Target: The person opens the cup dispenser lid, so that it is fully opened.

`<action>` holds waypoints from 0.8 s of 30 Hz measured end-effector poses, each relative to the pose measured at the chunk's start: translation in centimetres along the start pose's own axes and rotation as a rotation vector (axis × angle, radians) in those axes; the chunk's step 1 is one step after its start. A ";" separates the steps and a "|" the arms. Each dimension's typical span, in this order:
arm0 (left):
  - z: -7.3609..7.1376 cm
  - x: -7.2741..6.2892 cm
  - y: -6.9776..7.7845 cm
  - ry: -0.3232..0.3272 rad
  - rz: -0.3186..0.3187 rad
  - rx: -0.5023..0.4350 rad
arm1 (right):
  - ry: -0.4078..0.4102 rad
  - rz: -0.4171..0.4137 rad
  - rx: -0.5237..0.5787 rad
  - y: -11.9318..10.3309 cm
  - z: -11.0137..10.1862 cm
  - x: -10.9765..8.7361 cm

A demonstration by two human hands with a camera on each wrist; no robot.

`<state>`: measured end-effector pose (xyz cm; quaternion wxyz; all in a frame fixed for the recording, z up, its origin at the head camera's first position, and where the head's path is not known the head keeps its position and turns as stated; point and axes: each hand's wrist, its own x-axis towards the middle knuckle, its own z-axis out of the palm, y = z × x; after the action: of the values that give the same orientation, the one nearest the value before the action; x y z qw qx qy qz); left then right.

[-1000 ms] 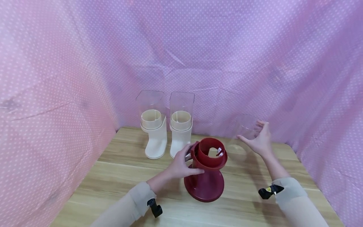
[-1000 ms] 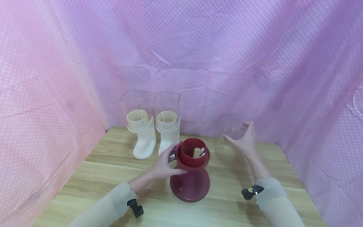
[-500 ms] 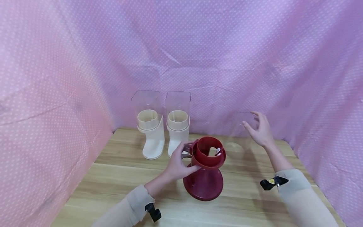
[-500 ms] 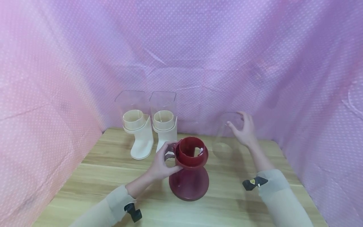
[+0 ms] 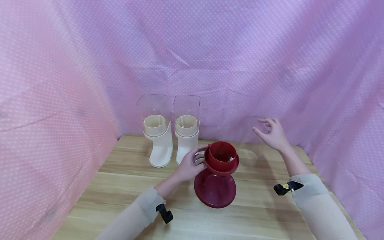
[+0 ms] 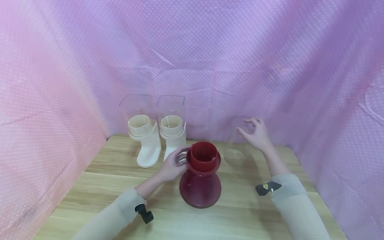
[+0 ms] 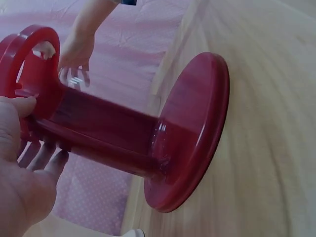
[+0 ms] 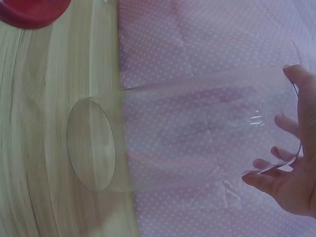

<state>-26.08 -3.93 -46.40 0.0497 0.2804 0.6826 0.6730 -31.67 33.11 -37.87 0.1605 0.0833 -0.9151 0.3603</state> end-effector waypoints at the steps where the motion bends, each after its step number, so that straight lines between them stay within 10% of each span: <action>1: 0.0 0.3 0.0 -0.014 -0.015 -0.008 | -0.003 0.003 0.003 0.0 0.0 0.0; 6: 0.2 1.2 0.1 -0.041 -0.027 0.001 | -0.009 0.013 0.017 -0.1 0.1 0.0; 15: 1.2 0.2 0.6 0.161 0.073 0.191 | 0.019 -0.011 0.026 -0.1 0.3 -0.3; 24: 1.6 0.3 0.6 0.177 0.053 0.245 | 0.030 -0.022 0.016 -0.1 0.5 -0.4</action>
<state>-25.48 -2.43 -45.89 -0.0631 0.2417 0.7537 0.6079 -31.43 32.66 -38.30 0.1773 0.0895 -0.9087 0.3671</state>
